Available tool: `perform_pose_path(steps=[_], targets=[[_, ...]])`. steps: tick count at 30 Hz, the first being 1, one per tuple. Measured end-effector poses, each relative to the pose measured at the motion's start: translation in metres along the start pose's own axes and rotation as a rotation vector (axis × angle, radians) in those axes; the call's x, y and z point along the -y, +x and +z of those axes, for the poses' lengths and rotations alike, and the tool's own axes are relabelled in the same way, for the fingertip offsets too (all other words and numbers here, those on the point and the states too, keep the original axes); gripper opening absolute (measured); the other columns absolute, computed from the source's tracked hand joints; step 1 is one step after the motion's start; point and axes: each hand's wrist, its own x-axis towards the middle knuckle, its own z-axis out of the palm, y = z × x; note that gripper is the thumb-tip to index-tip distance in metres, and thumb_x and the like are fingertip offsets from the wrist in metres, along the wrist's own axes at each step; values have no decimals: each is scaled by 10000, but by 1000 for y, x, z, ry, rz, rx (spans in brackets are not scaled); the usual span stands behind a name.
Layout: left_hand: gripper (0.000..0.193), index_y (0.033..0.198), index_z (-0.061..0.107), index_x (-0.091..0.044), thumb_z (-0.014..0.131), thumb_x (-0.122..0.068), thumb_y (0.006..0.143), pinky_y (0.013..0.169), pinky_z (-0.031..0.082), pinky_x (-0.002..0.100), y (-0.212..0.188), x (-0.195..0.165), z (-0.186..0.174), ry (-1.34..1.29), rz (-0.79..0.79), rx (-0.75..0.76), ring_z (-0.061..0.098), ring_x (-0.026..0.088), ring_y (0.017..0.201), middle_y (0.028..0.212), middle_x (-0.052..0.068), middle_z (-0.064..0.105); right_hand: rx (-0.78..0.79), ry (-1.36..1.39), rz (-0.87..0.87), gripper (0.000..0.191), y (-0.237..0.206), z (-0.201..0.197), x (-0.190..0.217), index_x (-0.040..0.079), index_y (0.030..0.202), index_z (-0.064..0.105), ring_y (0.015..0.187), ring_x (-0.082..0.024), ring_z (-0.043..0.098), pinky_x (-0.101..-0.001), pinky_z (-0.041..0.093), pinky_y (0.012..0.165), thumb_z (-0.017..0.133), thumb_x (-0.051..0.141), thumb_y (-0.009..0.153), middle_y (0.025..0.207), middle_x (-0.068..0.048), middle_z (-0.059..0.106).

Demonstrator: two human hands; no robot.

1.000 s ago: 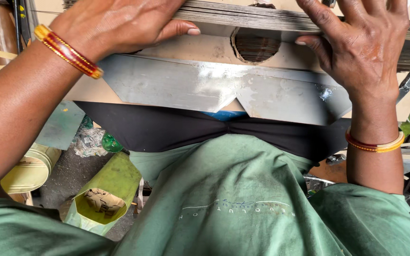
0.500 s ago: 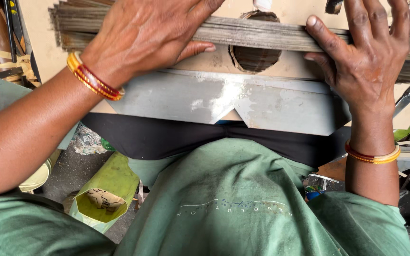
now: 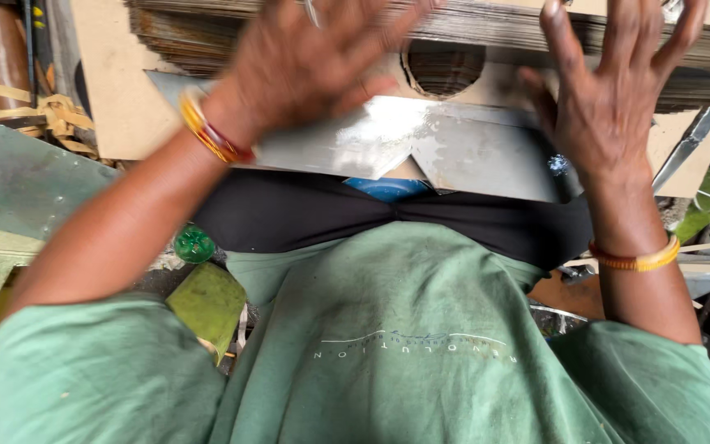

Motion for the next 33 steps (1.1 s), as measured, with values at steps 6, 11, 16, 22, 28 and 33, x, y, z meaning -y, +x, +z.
perform_pose_path(steps=[6,11,16,22,28,33], targets=[[826,1368,572,12,864,-532,819,1103,338,479,-29,-79,-2,-490,-272,131,464,326,1329,1367,156,520,250,613,189,749,-4,-26,80,-44,1431,552,1209,-389,514,-506,465,1031,858,400,911,1343,-210,523],[826,1278,614,21,908,-439,658,991,356,487,-29,-82,5,-489,-385,215,473,305,1212,1231,138,520,297,657,232,766,5,-24,91,-56,1384,582,1180,-395,515,-494,466,1002,897,349,815,1293,-200,527],[809,1211,600,11,933,-399,598,938,334,478,-22,-85,8,-553,-443,224,482,290,1134,1133,114,486,314,662,315,728,9,-21,97,-55,1274,593,1139,-392,491,-496,451,982,929,274,718,1218,-198,514],[836,1223,595,-23,944,-360,543,967,308,504,-24,-91,13,-579,-491,200,464,289,1153,1161,107,465,299,639,362,743,8,-13,100,-46,1174,585,1116,-379,483,-509,436,953,977,296,642,1184,-193,496],[835,1201,597,-39,939,-365,512,931,302,517,-19,-90,20,-588,-518,191,457,303,1142,1148,100,472,316,683,403,548,11,-17,106,-2,1110,592,1108,-350,497,-469,475,946,909,215,718,1151,-162,511],[833,1189,584,-20,928,-409,538,918,291,511,-20,-89,22,-608,-523,215,444,296,1148,1138,113,460,242,733,320,468,12,-28,111,-41,1221,622,1126,-379,505,-499,476,970,839,161,858,1197,-192,534]])
